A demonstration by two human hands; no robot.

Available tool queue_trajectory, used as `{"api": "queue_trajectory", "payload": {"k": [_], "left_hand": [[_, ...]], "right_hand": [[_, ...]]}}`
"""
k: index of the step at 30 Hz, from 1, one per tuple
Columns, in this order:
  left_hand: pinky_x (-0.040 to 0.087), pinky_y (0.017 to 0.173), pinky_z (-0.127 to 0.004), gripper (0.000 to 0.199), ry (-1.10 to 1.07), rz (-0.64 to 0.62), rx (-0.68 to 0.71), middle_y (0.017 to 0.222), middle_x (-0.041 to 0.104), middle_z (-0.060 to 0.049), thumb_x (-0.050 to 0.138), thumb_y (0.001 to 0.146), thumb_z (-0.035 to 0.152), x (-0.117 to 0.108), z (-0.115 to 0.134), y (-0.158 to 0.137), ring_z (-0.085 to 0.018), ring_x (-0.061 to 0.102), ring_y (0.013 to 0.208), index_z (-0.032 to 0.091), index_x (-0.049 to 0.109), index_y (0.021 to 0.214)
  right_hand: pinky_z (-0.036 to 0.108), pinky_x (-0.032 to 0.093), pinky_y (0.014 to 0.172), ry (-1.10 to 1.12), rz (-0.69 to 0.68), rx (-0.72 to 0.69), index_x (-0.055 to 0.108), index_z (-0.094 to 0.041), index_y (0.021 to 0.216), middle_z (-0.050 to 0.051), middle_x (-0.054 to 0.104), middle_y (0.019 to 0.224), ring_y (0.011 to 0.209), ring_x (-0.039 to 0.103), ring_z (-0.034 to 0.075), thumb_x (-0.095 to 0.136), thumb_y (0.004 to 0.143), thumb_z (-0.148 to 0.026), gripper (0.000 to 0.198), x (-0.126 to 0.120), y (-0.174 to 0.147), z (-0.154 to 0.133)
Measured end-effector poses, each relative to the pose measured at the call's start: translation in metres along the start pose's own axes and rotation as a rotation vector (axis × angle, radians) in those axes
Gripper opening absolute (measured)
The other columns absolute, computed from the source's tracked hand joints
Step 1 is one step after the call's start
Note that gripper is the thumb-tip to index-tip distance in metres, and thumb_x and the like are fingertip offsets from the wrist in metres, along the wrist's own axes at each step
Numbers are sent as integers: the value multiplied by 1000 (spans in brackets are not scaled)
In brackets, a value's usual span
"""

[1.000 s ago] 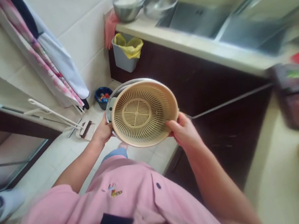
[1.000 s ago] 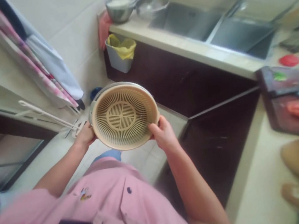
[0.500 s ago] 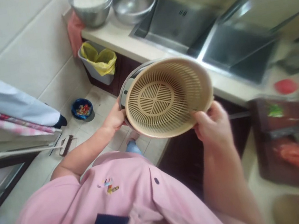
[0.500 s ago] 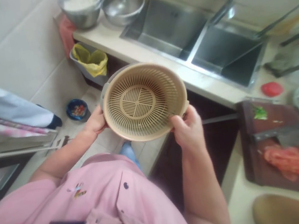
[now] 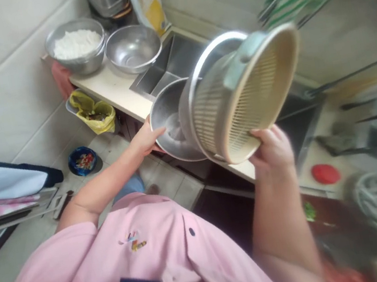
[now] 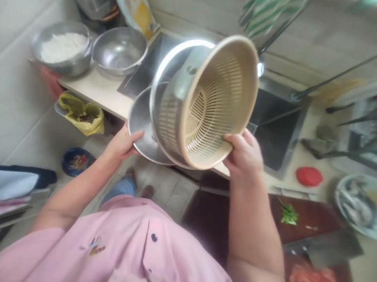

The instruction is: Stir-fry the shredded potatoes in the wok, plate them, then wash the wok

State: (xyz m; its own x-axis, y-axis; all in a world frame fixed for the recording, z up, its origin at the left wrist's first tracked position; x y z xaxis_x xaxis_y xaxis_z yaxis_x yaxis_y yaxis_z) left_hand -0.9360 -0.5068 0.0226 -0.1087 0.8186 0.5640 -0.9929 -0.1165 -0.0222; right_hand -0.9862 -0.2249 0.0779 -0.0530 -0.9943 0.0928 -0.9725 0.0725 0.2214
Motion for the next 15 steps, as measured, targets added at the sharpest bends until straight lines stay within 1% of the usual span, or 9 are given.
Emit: {"api": "queue_trajectory", "payload": {"k": [2, 3, 5, 7, 10, 12, 15], "left_hand": [[59, 70, -44, 87, 63, 44, 40, 93, 66, -5, 77, 64, 13, -2, 1, 3, -24, 67, 73, 24, 39, 142], [59, 70, -45, 88, 87, 55, 48, 96, 65, -5, 75, 62, 9, -2, 2, 3, -24, 68, 74, 24, 39, 141], [59, 72, -47, 88, 111, 49, 50, 102, 65, -6, 71, 61, 6, -2, 2, 3, -26, 68, 78, 24, 39, 142], [58, 77, -47, 90, 99, 14, 83, 109, 65, -8, 71, 61, 7, 2, 1, 4, -27, 68, 86, 24, 38, 143], [56, 86, -45, 96, 61, -41, 189, 117, 65, -11, 78, 58, 12, 8, -4, 6, -29, 65, 98, 23, 38, 145], [56, 84, -45, 99, 54, -70, 212, 121, 63, -13, 81, 59, 17, 10, -10, 7, -30, 65, 98, 23, 36, 147], [59, 74, -44, 102, 72, -157, 159, 128, 60, -13, 81, 63, 22, 10, -15, 8, -28, 67, 90, 29, 30, 151]], "right_hand": [[35, 57, 72, 80, 56, 19, 52, -20, 76, -1, 61, 74, 72, 63, 16, 56, 55, -17, 21, 2, 4, 5], [34, 57, 72, 120, 66, 24, 52, -20, 75, -1, 62, 74, 72, 63, 16, 58, 54, -17, 22, 4, 6, 7], [33, 57, 71, 145, 26, 17, 51, -20, 75, 0, 63, 76, 71, 62, 15, 61, 52, -17, 25, 10, 10, 11], [33, 57, 69, 115, -21, 18, 51, -19, 77, 0, 63, 75, 69, 62, 15, 65, 51, -19, 30, 15, 13, 13], [31, 56, 60, -13, -50, 94, 48, -20, 80, -3, 59, 69, 64, 61, 15, 70, 53, -24, 36, 14, 17, 18], [30, 55, 54, -95, -97, 196, 48, -22, 85, -4, 60, 71, 61, 61, 15, 73, 55, -27, 39, 10, 20, 24], [29, 54, 52, -146, -217, 346, 52, -22, 91, -2, 63, 76, 60, 61, 15, 73, 55, -27, 42, 10, 26, 38]]}}
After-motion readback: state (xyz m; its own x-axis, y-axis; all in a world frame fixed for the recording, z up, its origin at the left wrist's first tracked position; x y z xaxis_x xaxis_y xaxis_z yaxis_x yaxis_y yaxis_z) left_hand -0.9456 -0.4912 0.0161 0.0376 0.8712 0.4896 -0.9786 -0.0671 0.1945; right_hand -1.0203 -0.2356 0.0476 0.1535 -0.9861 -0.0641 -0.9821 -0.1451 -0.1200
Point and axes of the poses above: each hand's wrist, its own y-axis towards the middle knuckle, its own x-axis out of the palm, z = x × y, the point moved 4 cm from there along y, towards the middle knuckle
